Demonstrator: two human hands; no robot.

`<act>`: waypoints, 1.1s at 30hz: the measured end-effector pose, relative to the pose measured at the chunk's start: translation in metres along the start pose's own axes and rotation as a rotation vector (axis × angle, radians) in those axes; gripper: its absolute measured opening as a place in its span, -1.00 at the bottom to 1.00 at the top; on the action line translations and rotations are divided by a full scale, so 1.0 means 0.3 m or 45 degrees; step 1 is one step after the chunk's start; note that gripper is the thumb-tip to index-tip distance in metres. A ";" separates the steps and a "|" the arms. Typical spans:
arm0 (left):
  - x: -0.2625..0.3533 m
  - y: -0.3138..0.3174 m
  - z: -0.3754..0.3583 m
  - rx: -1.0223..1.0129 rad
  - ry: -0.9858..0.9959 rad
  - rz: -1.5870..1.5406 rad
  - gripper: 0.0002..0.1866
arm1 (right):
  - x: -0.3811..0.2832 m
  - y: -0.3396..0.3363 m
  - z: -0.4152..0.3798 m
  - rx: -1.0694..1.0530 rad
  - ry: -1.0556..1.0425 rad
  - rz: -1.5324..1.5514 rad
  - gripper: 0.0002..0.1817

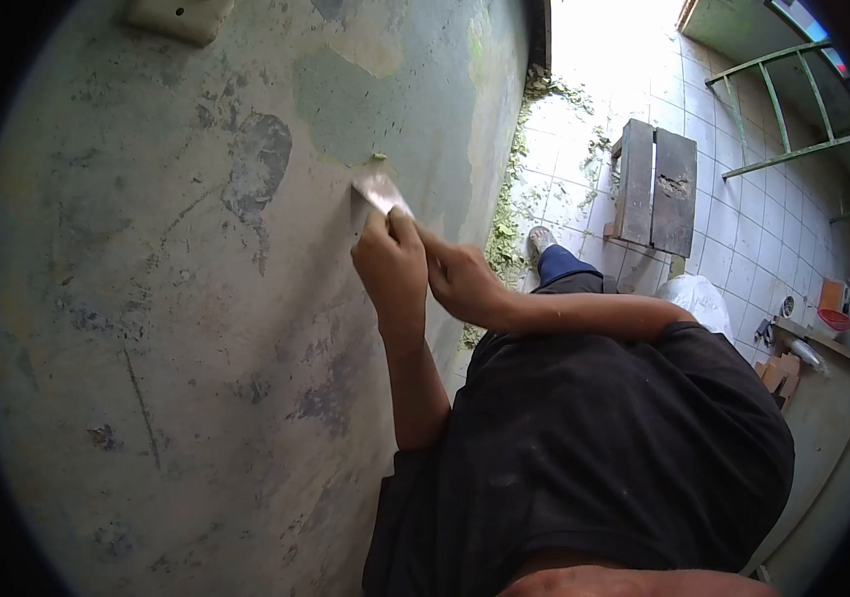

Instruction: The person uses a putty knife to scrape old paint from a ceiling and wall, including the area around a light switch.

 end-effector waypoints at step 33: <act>-0.134 0.118 -0.142 -0.308 -0.191 -0.230 -0.61 | 0.159 -0.049 0.010 0.037 0.138 -0.035 -0.43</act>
Point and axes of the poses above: each hand's wrist, its own z-axis towards the middle knuckle, its own y-axis out of the palm, x = y × z, the point moved 10 cm from there along z, towards the middle knuckle
